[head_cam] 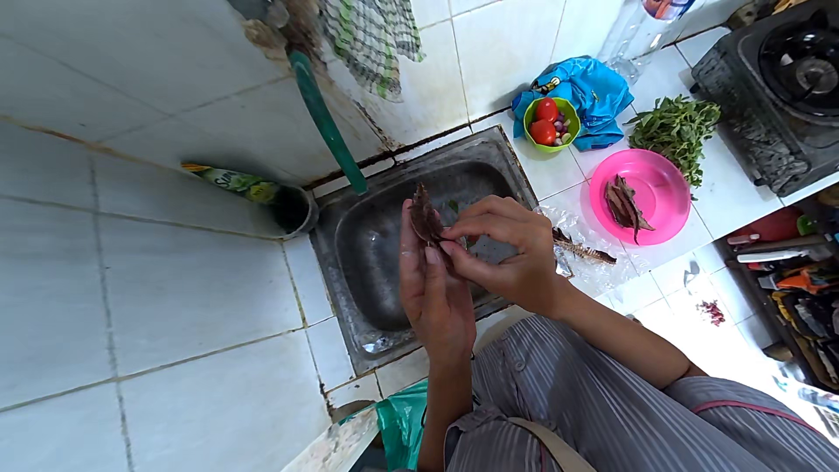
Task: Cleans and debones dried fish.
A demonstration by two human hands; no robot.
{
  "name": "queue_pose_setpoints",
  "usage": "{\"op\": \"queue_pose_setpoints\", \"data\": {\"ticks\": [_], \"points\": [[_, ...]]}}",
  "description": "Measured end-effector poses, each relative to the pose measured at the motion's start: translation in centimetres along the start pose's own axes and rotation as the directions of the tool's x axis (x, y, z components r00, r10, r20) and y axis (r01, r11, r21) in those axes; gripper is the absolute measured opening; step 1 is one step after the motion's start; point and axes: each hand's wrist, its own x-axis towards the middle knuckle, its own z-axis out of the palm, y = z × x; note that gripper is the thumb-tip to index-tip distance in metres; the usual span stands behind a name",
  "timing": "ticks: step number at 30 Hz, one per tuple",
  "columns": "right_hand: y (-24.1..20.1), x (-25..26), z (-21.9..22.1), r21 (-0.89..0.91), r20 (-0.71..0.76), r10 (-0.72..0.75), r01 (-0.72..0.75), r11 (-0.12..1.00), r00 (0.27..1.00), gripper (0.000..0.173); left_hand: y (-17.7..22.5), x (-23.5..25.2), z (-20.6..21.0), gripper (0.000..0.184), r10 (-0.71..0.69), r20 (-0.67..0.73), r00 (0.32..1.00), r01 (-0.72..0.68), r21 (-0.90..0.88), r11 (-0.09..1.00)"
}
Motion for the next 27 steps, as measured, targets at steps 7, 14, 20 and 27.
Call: {"op": "queue_pose_setpoints", "data": {"ticks": [7,14,20,27], "points": [[0.1,0.8,-1.2,-0.013,0.004,0.096,-0.096,0.995,0.995,0.008,0.8,0.3,-0.3,0.029,-0.101,-0.038,0.994,0.093,-0.167,0.982],[-0.2,1.1,-1.8,-0.162,0.063,0.192,-0.18,0.97,0.979,0.015,1.1,0.2,-0.1,0.026,-0.123,-0.082,0.989,0.114,-0.104,0.988],[-1.1,0.8,-1.0,-0.172,0.109,0.119,-0.099,0.98,0.987,0.026,1.1,0.1,0.1,0.028,-0.124,-0.116,0.985,0.115,-0.081,0.99],[-0.5,-0.5,-0.5,-0.212,0.168,-0.017,0.053,0.976,0.986,0.034,1.0,0.2,-0.5,0.026,-0.11,-0.091,0.99,0.104,-0.067,0.992]]}}
